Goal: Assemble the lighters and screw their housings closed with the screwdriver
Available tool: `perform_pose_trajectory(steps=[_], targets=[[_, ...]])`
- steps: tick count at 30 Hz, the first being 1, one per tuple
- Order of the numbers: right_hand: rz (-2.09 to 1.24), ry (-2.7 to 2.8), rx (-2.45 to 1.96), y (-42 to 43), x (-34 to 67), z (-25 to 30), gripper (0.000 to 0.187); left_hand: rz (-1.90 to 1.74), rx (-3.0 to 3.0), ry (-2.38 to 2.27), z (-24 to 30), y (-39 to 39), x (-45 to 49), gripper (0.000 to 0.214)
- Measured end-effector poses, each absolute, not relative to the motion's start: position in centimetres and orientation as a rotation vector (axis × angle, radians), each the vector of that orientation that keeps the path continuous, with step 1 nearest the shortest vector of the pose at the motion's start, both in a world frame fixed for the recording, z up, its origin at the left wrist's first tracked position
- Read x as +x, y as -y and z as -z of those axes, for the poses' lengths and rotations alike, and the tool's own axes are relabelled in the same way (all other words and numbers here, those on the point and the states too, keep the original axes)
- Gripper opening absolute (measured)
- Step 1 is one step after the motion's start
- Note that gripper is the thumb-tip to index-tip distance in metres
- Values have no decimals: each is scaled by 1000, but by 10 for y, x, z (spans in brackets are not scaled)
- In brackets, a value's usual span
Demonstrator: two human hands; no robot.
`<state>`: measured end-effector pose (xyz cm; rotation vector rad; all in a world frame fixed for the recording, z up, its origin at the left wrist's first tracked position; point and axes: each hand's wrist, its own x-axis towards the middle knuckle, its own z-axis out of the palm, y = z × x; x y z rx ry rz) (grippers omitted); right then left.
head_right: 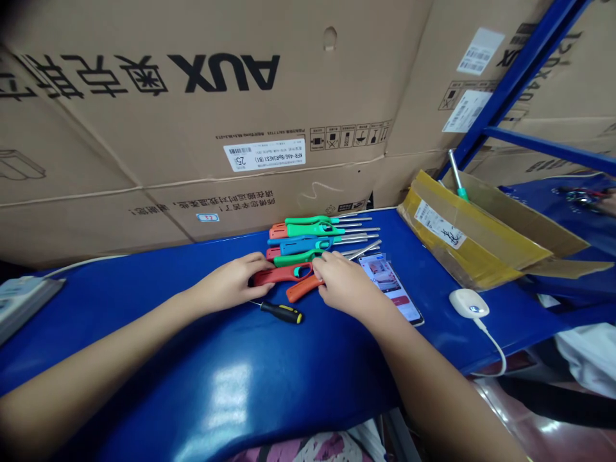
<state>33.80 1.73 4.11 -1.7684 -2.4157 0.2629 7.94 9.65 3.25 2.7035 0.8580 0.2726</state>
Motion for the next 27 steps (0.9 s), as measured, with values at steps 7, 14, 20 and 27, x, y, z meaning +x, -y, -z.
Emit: perform_pose_trajectory(steps=[7, 14, 20, 27], targets=[[-236, 2438, -1673, -17, 329, -48, 9, -423, 2510, -931, -45, -89, 52, 36], [-453, 2691, -1304, -1, 301, -48, 22, -630, 2376, -1067, -19, -53, 15, 40], [-708, 2538, -1019, 3, 301, -56, 11, -715, 2308, -1039, -1, -43, 8, 35], [-719, 1977, -897, 4, 294, -54, 13, -690, 2264, -1041, -10, -36, -11, 36]])
